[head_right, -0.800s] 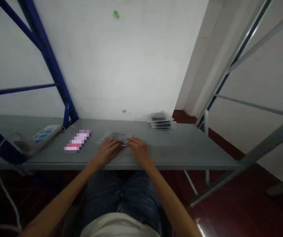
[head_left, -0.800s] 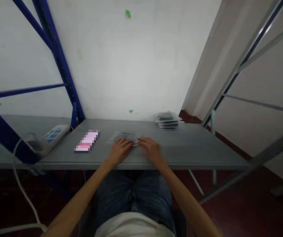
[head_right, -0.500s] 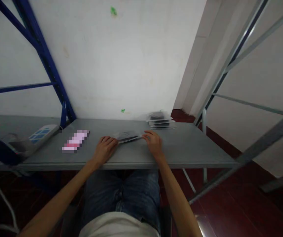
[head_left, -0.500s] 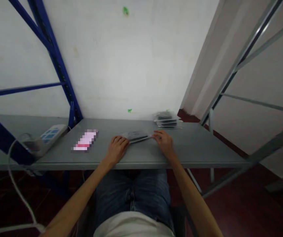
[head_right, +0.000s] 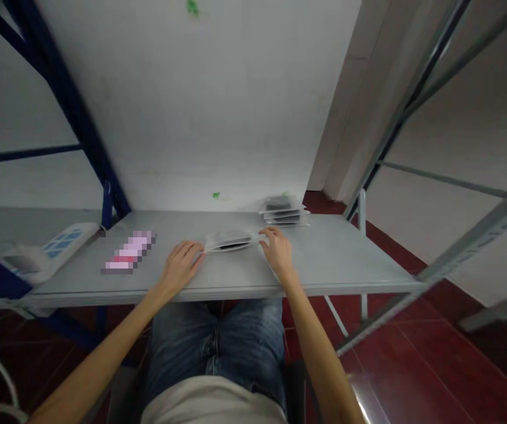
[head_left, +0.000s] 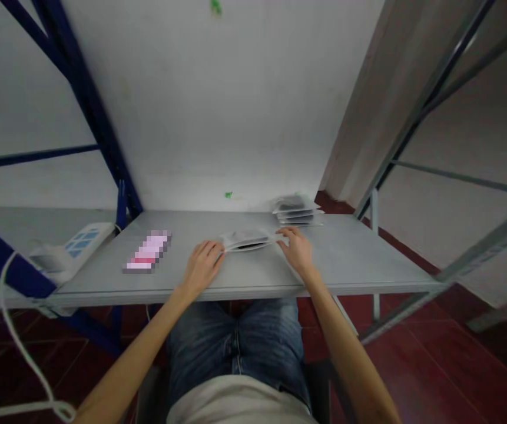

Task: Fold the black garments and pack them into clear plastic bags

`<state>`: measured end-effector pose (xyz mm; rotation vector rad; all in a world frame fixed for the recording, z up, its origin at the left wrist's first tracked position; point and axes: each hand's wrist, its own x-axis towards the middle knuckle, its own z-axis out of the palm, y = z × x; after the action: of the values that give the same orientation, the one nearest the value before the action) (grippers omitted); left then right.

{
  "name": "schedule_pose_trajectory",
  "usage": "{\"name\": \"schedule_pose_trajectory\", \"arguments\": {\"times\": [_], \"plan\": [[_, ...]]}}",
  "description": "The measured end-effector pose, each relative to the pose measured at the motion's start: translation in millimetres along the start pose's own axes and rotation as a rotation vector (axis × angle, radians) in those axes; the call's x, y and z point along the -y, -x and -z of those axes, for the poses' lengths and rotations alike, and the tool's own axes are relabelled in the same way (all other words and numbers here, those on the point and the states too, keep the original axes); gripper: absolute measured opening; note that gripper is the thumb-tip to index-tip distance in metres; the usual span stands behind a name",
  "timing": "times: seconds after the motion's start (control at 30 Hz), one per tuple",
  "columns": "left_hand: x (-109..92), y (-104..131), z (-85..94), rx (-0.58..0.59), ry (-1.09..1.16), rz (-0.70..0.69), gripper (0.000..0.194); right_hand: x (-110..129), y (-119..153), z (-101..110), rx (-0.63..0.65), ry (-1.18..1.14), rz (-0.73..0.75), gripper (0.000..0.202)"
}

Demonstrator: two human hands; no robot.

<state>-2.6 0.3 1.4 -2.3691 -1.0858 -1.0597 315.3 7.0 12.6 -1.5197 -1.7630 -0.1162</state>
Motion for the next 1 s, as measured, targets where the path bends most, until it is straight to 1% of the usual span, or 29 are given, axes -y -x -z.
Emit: {"name": "schedule_pose_trajectory", "arguments": {"times": [0.07,0.13,0.23,0.3,0.37,0.43,0.53,0.6,0.7,0.77,0.83,0.9,0.97,1.0], "plan": [[-0.8,0.2,0.0,-0.017,0.051,-0.001,0.013,14.1,1.5,-0.8,-0.011,0.035,0.009,0.022],[-0.7,1.3,-1.3,-0.012,0.089,-0.014,0.013,30.9,3.5,-4.0,-0.013,0.059,0.041,0.02],[0.0,3.4,-4.0,-0.003,0.1,-0.007,0.014,53.2,7.5,-11.0,0.027,0.066,0.112,0.021],[-0.3,3.7,-4.6,-0.008,0.091,-0.016,0.015,63.1,10.4,-15.3,0.052,0.04,0.139,0.022],[-1.5,2.9,-3.3,-0.026,0.092,-0.052,0.015,68.9,13.1,-18.7,0.078,0.01,0.136,0.026],[-3.3,1.8,-1.0,-0.034,0.103,-0.123,0.013,72.4,15.4,-21.2,0.12,0.001,0.111,0.031],[-5.9,1.9,0.7,-0.035,0.124,-0.241,0.012,77.7,18.7,-24.6,0.219,0.024,0.063,0.039],[-7.4,3.2,-0.7,-0.028,0.138,-0.3,0.012,81.6,21.0,-27.4,0.288,0.036,0.068,0.043],[-9.6,4.6,-4.0,-0.008,0.158,-0.31,0.011,86.1,24.3,-32.9,0.362,0.018,0.122,0.046],[-10.6,3.9,-4.6,0.023,0.179,-0.278,0.012,87.3,26.0,-37.1,0.376,-0.002,0.152,0.041],[-10.3,2.3,-3.5,0.063,0.203,-0.22,0.025,87.6,27.0,-41.0,0.373,-0.01,0.163,0.028],[-8.5,1.0,-2.2,0.12,0.226,-0.168,0.047,87.9,27.2,-43.9,0.35,-0.004,0.161,0.019],[-5.6,1.2,-2.3,0.192,0.253,-0.122,0.065,88.1,26.7,-45.1,0.323,0.001,0.169,0.017],[-3.9,1.8,-2.9,0.23,0.267,-0.108,0.069,87.9,26.1,-44.9,0.314,0.0,0.178,0.018]]}}
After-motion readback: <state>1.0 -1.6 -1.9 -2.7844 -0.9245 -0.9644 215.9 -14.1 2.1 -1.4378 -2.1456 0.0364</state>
